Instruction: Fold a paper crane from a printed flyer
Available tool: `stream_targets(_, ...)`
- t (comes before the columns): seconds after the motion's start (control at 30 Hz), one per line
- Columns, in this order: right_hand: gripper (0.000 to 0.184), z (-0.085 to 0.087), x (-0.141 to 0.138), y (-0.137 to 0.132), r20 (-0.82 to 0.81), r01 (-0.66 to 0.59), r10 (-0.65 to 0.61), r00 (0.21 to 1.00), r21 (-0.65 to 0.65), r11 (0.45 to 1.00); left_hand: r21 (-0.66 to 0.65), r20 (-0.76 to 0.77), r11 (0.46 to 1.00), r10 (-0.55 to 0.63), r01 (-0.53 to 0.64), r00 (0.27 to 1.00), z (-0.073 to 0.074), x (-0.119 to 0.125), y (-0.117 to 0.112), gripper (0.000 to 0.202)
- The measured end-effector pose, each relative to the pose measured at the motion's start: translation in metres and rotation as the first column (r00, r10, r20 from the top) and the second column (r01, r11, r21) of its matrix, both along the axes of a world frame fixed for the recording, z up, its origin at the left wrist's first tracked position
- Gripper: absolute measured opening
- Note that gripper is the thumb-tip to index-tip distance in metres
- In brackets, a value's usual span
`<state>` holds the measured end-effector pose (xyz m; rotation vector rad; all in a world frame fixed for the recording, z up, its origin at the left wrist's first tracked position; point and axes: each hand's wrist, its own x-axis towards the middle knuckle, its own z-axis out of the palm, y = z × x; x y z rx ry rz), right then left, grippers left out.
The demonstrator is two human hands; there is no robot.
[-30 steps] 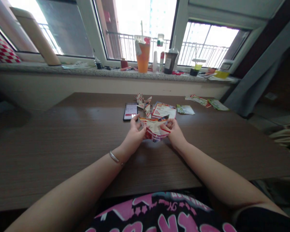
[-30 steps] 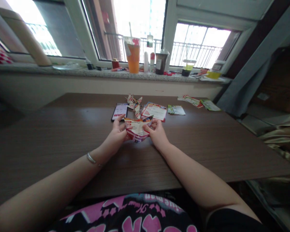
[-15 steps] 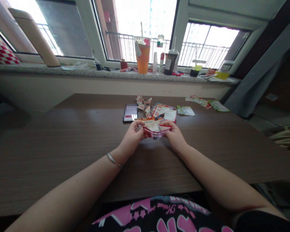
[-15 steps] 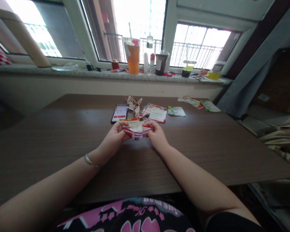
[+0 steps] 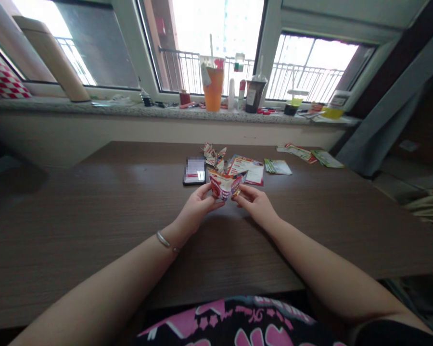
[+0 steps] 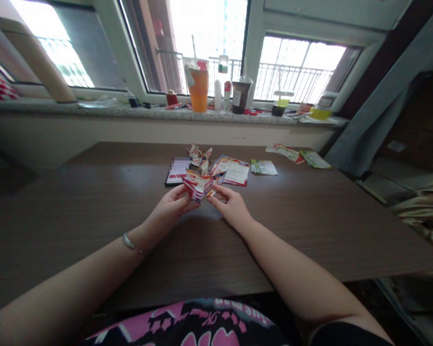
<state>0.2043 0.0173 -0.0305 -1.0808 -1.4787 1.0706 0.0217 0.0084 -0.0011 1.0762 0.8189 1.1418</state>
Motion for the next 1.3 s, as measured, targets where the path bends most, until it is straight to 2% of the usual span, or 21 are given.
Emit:
stream_targets(0.13,0.045,0.007,-0.002,-0.003,0.014,0.003,-0.004,1.0,0.05,0.999,0.034,-0.072,0.999,0.027,-0.025,0.997,-0.003,0.001,0.001,0.053)
stream_targets(0.2,0.042,0.011,-0.003,-0.005,0.014,-0.006,0.005,1.0,0.079,0.997,0.048,-0.111,0.999,0.024,-0.019,0.994,-0.005,0.0,0.004,0.052)
stream_targets(0.3,0.037,0.013,-0.004,-0.007,-0.008,0.047,-0.047,0.999,0.053,0.998,0.056,-0.157,0.998,0.019,-0.01,0.987,-0.007,-0.003,0.006,0.048)
stream_targets(0.47,0.035,0.009,-0.005,-0.003,-0.022,0.085,-0.085,0.996,-0.008,0.996,0.066,-0.192,0.996,0.067,-0.055,0.979,-0.009,-0.007,0.009,0.046)
stream_targets(0.77,0.032,0.0,0.003,0.003,0.033,0.141,-0.142,0.989,0.034,0.989,0.072,-0.171,0.996,0.07,-0.059,0.983,-0.014,-0.008,0.013,0.041)
stream_targets(0.9,0.034,0.004,0.006,0.001,0.135,0.066,-0.085,0.987,0.141,0.988,0.049,-0.15,0.998,0.052,-0.045,0.987,-0.014,-0.006,0.014,0.04)
stream_targets(1.03,0.036,0.005,0.009,0.001,0.172,-0.023,-0.004,0.985,0.156,0.988,0.033,-0.149,0.999,-0.032,0.037,0.988,-0.016,-0.005,0.016,0.048)
stream_targets(1.17,0.04,0.006,0.01,0.002,0.101,-0.084,0.071,0.992,0.129,0.988,0.133,-0.166,0.989,-0.039,0.062,0.985,-0.022,-0.003,0.018,0.057)
stream_targets(1.3,0.042,0.006,0.012,0.004,0.078,-0.086,0.08,0.994,0.081,0.993,0.252,-0.282,0.966,0.025,0.049,0.959,-0.029,-0.005,0.023,0.044)
